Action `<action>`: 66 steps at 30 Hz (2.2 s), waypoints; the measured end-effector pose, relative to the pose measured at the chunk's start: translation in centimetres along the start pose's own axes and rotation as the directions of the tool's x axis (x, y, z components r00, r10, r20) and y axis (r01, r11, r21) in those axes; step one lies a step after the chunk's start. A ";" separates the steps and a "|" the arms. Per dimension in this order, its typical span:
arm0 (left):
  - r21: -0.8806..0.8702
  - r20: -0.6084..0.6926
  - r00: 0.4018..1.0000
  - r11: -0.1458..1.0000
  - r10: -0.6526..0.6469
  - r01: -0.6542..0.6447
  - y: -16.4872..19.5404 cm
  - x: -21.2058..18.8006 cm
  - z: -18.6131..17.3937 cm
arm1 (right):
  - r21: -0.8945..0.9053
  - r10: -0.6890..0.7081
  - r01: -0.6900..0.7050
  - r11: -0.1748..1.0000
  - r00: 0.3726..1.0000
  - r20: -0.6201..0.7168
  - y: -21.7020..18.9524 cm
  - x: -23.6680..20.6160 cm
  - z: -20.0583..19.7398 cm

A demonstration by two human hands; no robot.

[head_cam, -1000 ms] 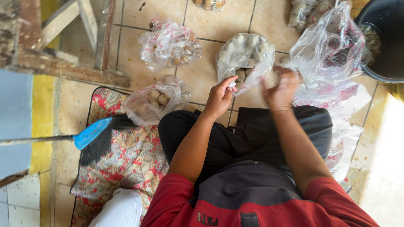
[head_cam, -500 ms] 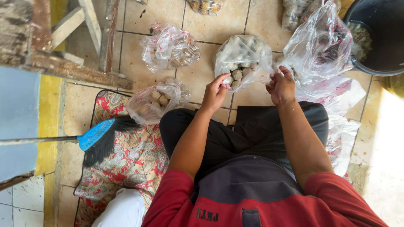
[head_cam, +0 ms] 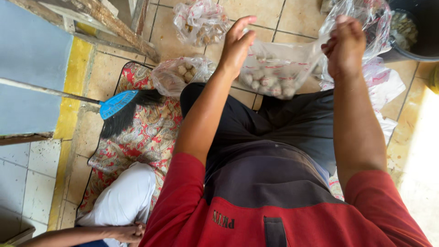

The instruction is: The person sits on the floor and packs small, round food items into clear plastic bags. They fill each bag, tie it shut, and place it aside before repeating the process with a new bag.

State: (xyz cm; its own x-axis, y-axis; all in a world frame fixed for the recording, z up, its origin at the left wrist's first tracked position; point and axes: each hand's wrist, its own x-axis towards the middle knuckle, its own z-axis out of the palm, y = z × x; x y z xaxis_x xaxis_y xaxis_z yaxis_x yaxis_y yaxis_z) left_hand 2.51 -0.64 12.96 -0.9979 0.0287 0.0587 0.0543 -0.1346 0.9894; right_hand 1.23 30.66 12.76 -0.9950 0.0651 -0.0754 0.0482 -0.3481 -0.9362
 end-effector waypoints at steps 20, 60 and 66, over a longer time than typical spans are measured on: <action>0.636 0.413 0.790 0.477 0.453 -0.606 0.8 -8.3 5.2 | -0.665 -0.112 0.524 0.532 0.822 0.558 -3.8 -4.5 11.5; 0.587 0.254 0.966 0.801 -0.043 -0.118 -9.4 -8.3 4.1 | -0.529 0.396 -0.074 0.845 0.751 0.528 14.7 -7.1 3.2; 0.784 0.268 0.961 0.595 -0.073 -0.174 -6.8 -7.3 3.4 | -0.767 0.372 0.175 0.617 0.794 0.481 10.1 -6.8 3.9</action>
State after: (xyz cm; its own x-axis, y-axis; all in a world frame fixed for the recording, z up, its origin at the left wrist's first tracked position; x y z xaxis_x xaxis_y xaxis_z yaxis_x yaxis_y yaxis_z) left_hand 9.52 3.43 6.25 -0.9528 0.3030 0.0201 0.2345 0.6919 0.6829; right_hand 8.14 23.08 5.20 -0.8141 -0.5275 -0.2431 -0.0776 0.5136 -0.8545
